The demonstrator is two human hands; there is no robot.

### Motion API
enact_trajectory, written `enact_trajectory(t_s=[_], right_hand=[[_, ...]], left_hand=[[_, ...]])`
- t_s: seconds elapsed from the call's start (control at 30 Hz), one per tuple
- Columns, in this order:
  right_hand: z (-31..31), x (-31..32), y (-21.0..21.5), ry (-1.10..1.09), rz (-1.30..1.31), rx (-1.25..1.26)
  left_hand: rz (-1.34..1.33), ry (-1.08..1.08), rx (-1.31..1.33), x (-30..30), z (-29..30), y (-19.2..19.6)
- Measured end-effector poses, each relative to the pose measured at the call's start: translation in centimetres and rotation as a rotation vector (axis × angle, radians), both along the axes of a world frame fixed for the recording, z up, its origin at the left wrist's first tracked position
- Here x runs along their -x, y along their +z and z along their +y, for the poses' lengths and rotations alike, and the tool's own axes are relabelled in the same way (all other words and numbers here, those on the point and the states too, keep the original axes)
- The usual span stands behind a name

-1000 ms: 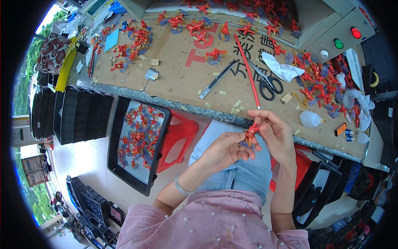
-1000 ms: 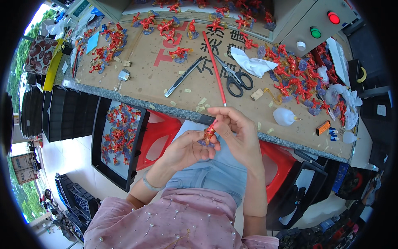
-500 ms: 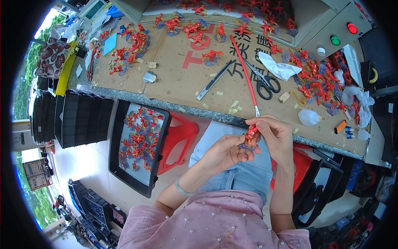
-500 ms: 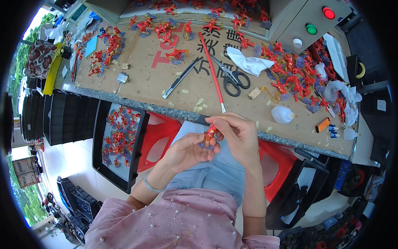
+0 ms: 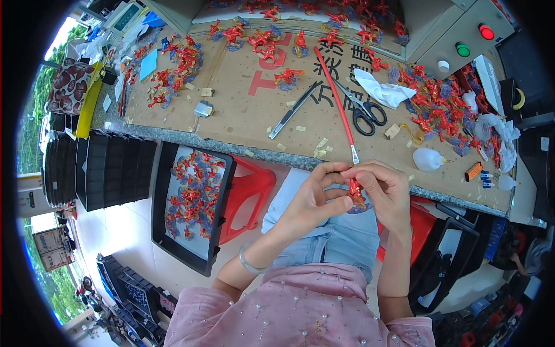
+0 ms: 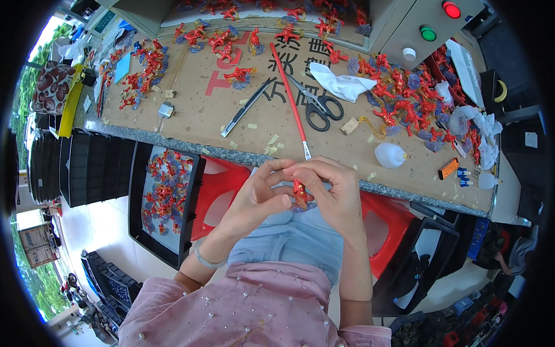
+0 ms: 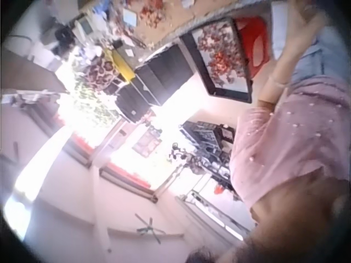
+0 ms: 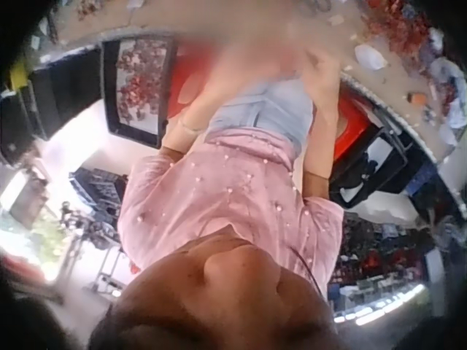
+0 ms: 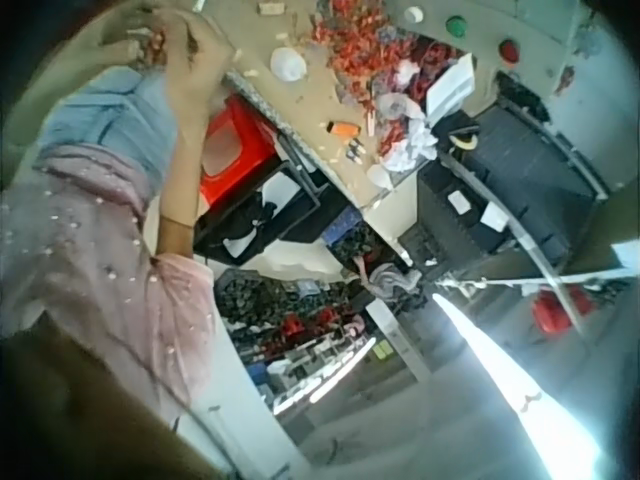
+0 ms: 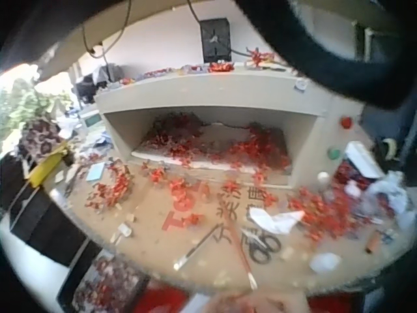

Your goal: The recorder is assembling small red and yellow plastic components, likely for toy figurines, using hands, a brush for adhesive, and a liquid dispenser.

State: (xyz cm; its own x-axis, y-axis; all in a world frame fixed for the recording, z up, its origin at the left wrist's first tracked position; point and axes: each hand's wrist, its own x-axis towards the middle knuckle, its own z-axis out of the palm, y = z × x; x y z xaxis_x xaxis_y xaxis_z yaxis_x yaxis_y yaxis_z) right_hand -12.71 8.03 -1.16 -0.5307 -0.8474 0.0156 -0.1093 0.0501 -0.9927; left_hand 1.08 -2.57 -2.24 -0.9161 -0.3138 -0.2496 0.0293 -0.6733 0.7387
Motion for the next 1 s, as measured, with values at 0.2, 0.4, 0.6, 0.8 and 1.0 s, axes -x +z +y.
enact_trajectory(t_s=[0.2, 0.4, 0.6, 0.8, 1.0], right_hand=[[0.4, 0.2, -0.7, 0.010, -0.017, 0.018], [1.1, -0.4, -1.6, -0.086, -0.407, 0.081], [3.9, -1.5, -0.9, -0.465, -0.214, 0.150], [5.5, 1.5, -3.0, -1.012, 0.457, 0.103], [5.7, 4.5, -5.1, -0.745, 0.269, -0.045]], left_hand=[[0.005, -0.032, 0.052, 0.9, 0.6, -0.2], [0.033, 0.081, 0.124, 1.3, 1.6, 0.6], [0.110, -0.036, 0.209, 1.1, 1.5, 0.1], [0.139, -0.046, 0.088, 1.9, 1.9, -0.4], [0.045, -0.084, 0.158, 2.0, 2.0, -0.3]])
